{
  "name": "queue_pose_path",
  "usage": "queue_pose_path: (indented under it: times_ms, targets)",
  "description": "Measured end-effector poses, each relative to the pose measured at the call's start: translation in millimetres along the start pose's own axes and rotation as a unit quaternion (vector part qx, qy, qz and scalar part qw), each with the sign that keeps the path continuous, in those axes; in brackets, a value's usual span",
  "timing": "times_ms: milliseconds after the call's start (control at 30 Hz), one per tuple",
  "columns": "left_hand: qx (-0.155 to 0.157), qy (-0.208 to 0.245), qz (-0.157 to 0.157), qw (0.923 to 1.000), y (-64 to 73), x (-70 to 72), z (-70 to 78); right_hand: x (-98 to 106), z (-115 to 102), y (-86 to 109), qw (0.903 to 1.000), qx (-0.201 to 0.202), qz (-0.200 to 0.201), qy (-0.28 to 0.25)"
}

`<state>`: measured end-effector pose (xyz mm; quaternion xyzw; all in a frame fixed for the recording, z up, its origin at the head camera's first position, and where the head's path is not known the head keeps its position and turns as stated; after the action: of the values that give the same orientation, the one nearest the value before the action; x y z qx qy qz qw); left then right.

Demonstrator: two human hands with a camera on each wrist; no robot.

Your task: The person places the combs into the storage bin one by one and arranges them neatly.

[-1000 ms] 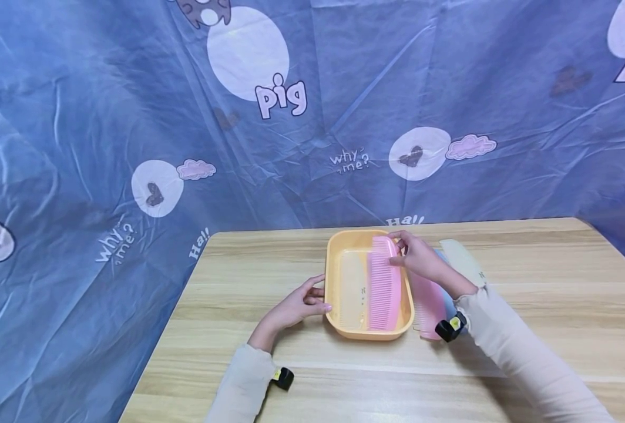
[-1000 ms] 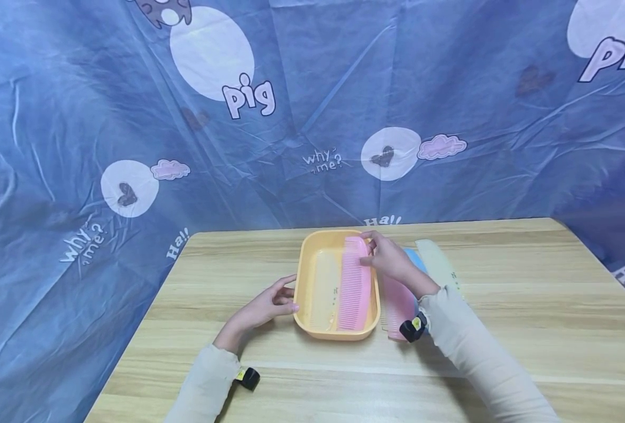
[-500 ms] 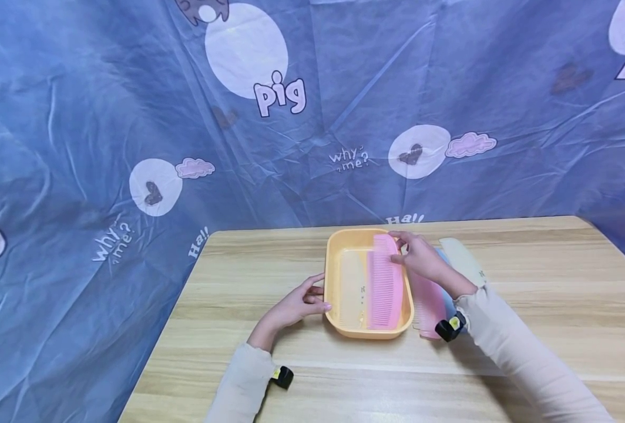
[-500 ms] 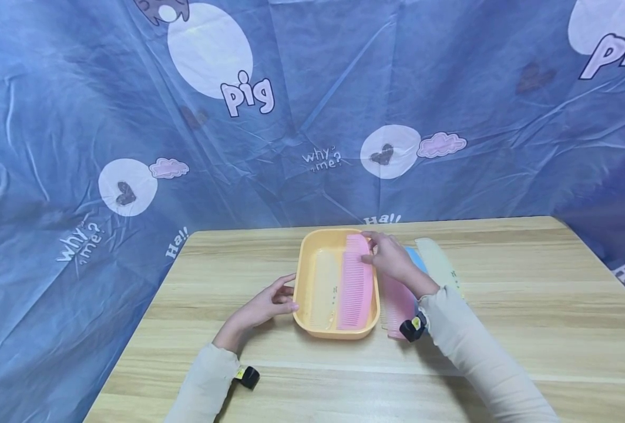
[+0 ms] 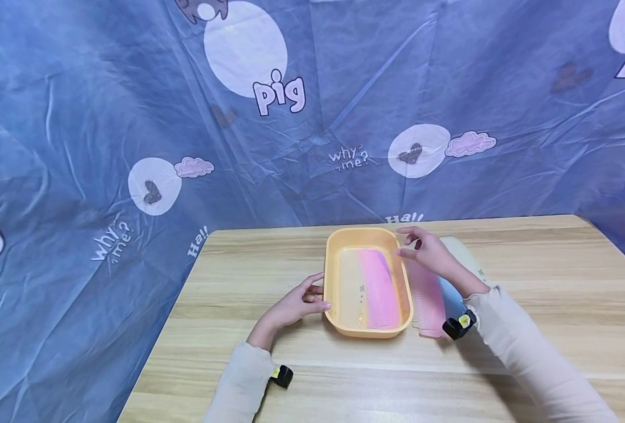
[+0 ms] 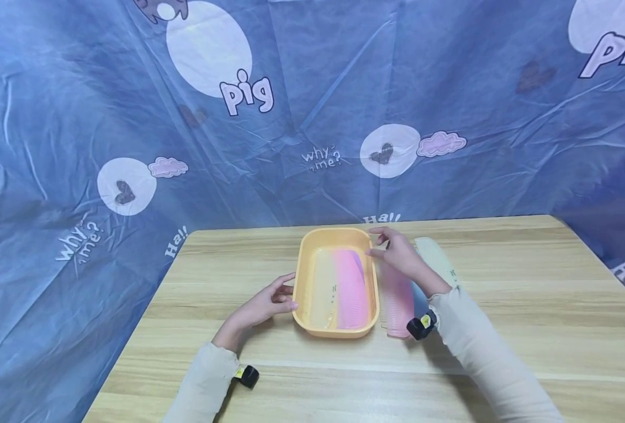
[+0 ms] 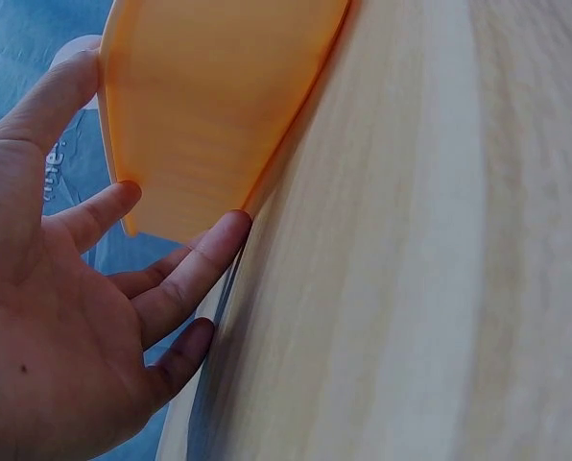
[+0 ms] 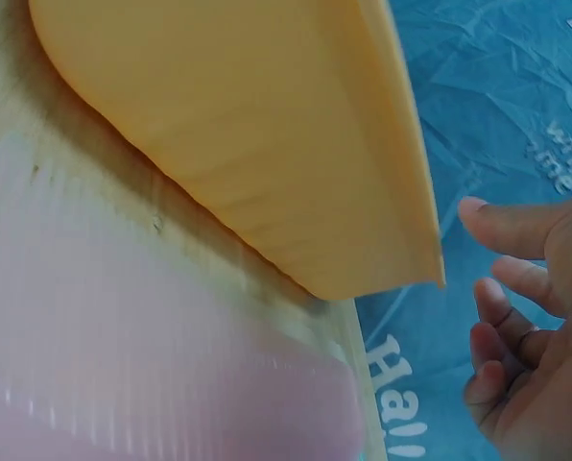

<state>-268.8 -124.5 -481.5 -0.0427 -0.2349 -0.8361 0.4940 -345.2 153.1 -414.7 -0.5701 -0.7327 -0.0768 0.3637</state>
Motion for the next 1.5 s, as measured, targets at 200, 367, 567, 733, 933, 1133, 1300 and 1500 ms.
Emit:
queue_pose_path:
  times_ms: [200,367,567,733,933,1133,1300,1500]
  targets:
    - [0.001,-0.003,0.002,1.0,0.1,0.3,1.3,14,8,5.8,0.9977,-0.028,0.003,-0.061]
    - [0.003,-0.005,0.007,1.0,0.4,0.8,0.3,26,12,10.6,0.9958,-0.035,0.001,-0.084]
    - [0.004,-0.005,0.004,1.0,0.2,-0.1,-0.4,37,17,15.8,0.9964,-0.036,-0.001,-0.077]
    - [0.003,-0.005,0.006,1.0,0.1,0.1,-0.1,42,21,19.8,0.9972,-0.035,-0.004,-0.065]
    - [0.007,-0.009,0.008,0.9999,0.5,0.1,-1.1,36,30,23.9,0.9979,-0.036,-0.03,-0.044]
    - [0.008,-0.005,0.007,0.9999,1.2,-0.1,-0.8,27,40,28.2,0.9962,-0.046,-0.062,-0.041]
    - [0.007,0.0,0.005,1.0,2.4,-0.3,1.1,21,48,29.2,0.9954,-0.044,-0.072,-0.044]
    - [0.006,0.0,0.003,1.0,2.8,-0.4,1.6,16,53,28.7,0.9959,-0.028,-0.08,-0.032]
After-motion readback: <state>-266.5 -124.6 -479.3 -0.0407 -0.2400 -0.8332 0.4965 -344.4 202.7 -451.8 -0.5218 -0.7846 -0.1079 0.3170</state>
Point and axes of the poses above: each hand's wrist, its own y-axis away from the middle knuckle, its own x-axis out of the back of the hand, z = x × y, the point moved 8 cm from there along -y, towards the middle knuckle, and after that the axes turned 11 degrees about x, right-handed, at the moved point
